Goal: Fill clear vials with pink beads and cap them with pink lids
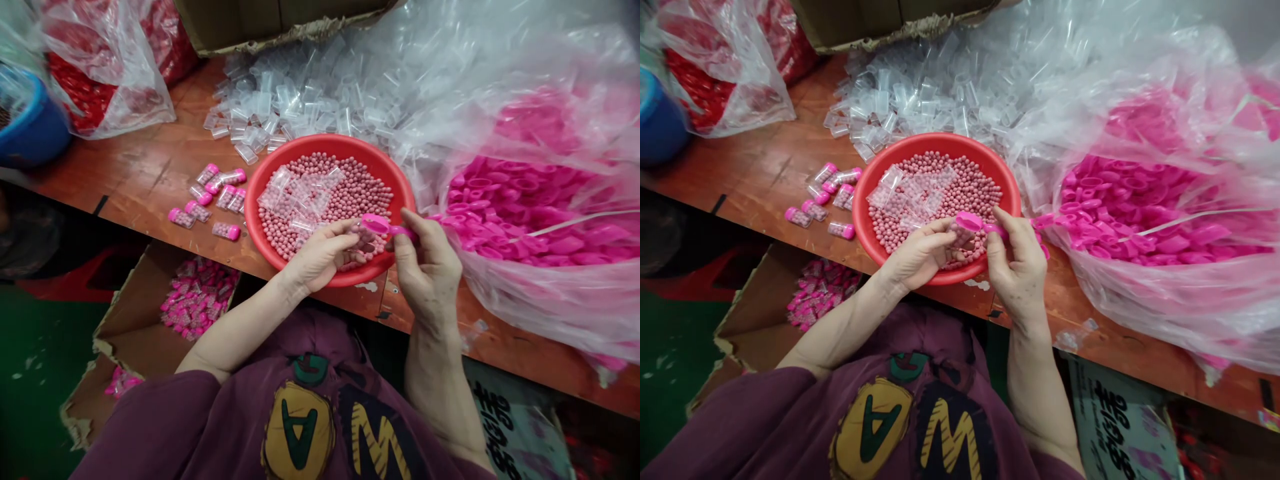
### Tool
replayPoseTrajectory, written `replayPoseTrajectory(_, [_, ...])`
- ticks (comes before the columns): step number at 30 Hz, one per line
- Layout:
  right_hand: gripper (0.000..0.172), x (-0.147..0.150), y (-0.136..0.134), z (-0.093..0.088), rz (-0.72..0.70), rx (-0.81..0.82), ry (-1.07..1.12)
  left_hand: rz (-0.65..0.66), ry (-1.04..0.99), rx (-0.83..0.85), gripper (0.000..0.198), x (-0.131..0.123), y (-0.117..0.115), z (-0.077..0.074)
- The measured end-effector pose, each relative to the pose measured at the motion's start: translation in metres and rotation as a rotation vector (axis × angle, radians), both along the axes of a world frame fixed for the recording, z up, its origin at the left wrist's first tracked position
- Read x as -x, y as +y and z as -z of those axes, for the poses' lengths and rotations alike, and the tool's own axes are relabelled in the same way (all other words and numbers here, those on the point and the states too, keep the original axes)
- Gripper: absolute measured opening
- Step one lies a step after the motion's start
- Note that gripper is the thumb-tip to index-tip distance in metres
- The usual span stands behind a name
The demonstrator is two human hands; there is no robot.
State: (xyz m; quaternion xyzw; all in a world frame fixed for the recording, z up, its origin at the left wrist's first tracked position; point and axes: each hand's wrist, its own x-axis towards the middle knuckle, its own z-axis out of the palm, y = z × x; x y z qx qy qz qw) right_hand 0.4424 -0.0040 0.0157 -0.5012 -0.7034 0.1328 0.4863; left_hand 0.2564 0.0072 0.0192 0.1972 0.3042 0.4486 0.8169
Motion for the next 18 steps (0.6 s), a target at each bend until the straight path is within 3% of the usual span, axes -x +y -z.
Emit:
replayPoseTrajectory(8, [0.027, -0.0002, 0.0008, 0.0073, -0.005, -0.180, -0.167, -0.008, -0.033, -0.039, 0.030, 0.0006, -0.0007, 0.0021])
replayPoseTrajectory(13, [0.028, 0.0034, -0.0016, 0.0070, -0.025, -0.188, -0.136, -0.037, -0.026, -0.031, 0.037, -0.0012, -0.0029, 0.0039])
replayPoseTrajectory(18, [0.024, 0.0002, -0.0041, 0.0057, 0.065, -0.140, -0.060, -0.018, 0.006, -0.019, 0.039, -0.0021, -0.0037, 0.0052])
